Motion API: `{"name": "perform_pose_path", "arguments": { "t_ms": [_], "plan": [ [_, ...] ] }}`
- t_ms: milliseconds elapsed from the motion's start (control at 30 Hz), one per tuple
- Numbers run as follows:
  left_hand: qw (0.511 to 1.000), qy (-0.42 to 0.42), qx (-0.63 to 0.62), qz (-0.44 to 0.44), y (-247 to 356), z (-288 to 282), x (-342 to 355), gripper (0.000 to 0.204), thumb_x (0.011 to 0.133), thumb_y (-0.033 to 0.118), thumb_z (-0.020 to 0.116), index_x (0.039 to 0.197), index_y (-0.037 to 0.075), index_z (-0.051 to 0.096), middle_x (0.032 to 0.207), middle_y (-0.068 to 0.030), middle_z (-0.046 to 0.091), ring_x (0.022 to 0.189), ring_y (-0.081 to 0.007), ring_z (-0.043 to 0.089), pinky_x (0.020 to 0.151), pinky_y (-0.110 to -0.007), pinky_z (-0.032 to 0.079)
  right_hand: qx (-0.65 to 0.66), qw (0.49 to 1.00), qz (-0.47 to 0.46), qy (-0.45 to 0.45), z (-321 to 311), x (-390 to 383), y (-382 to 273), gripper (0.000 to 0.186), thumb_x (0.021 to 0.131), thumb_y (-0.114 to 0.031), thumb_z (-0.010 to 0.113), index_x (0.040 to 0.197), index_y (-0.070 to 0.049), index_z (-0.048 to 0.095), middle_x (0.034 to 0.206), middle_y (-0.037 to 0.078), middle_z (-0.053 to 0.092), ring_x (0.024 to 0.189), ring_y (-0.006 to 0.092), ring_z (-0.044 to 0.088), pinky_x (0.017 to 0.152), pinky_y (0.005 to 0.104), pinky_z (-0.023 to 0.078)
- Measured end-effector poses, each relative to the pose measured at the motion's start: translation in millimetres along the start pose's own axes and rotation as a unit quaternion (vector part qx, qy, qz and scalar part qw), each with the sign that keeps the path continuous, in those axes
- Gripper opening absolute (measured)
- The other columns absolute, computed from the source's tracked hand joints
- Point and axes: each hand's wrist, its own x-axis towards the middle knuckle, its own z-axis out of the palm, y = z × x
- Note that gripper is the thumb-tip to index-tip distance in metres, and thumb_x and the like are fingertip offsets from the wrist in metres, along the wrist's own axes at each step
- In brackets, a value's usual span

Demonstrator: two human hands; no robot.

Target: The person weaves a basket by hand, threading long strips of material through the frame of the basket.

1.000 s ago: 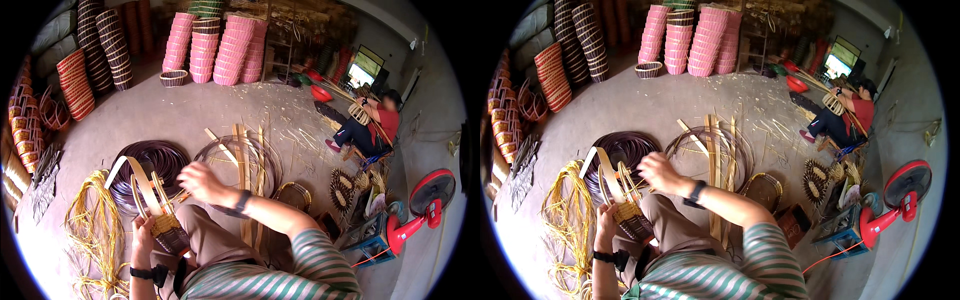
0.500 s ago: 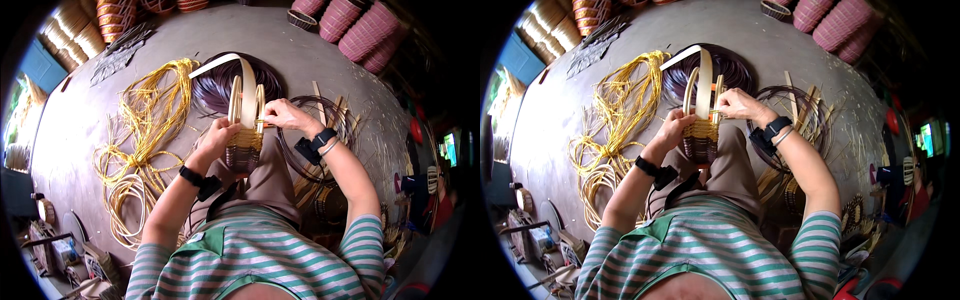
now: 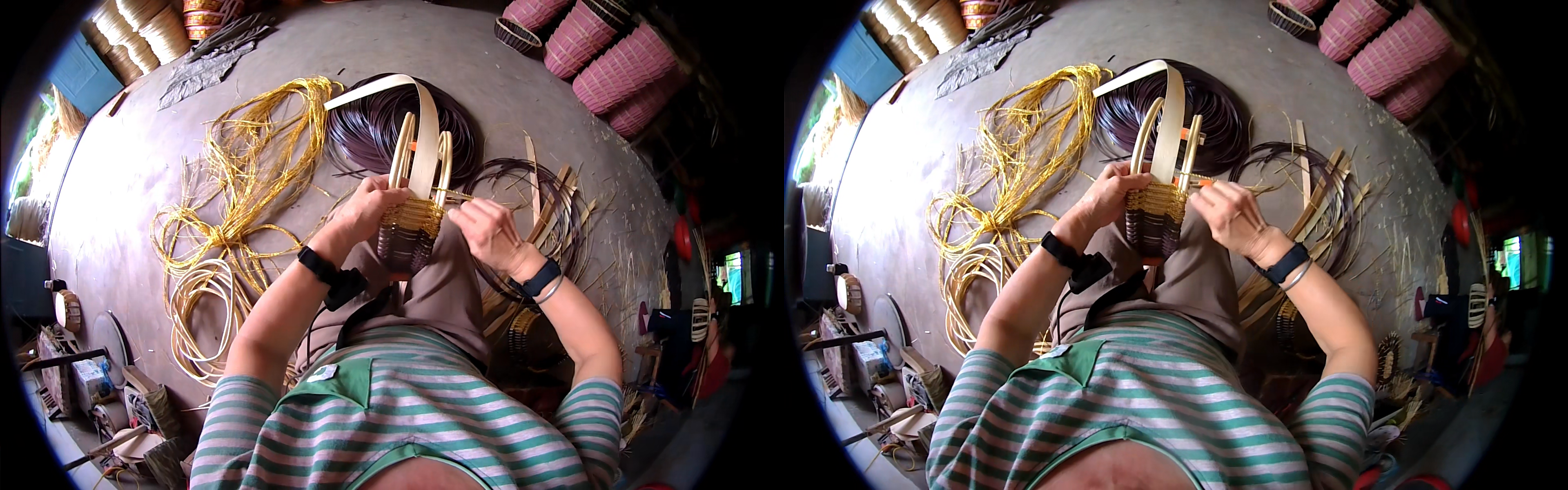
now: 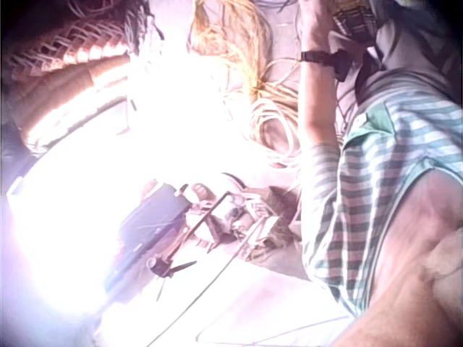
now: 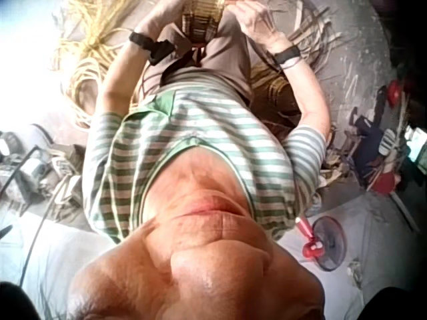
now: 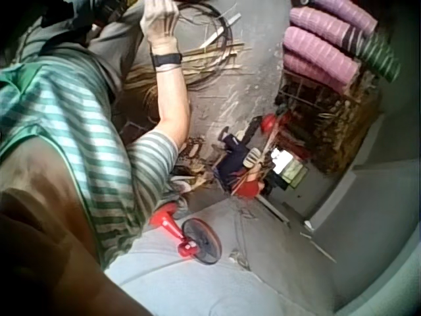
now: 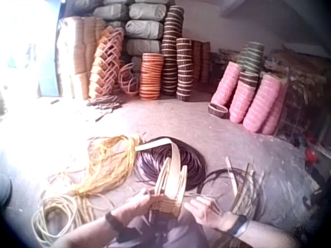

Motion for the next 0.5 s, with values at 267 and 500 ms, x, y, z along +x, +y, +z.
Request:
{"name": "perform_pose_path", "arguments": {
  "t_ms": [267,500],
  "plan": [
    [0.999,-0.033,0.002,-0.011,15,2,-8,0.014,0.085,0.004,0.057,0.095,-0.005,0.06,0.088,-0.0112,0.066,0.079,-0.0176,0.065,0.076,-0.03,0.054,-0.248,0.922,0.239,-0.179,-89,-167,117,0.013,0.079,-0.01,0.051,0.073,-0.01,0.063,0.074,0.008,0.059,0.08,0.0226,0.056,0.088,0.0373,0.038],
    [0.993,0.059,-0.054,0.085,69,-33,5,0.011,0.082,0.001,0.059,0.09,-0.006,0.057,0.085,-0.0119,0.063,0.075,-0.0205,0.064,0.071,-0.034,0.055,-0.357,0.692,0.601,-0.181,-216,-454,146,0.026,0.084,-0.014,0.051,0.108,-0.006,0.059,0.11,0.013,0.061,0.109,0.0308,0.053,0.091,0.0411,0.043]
  ]
}}
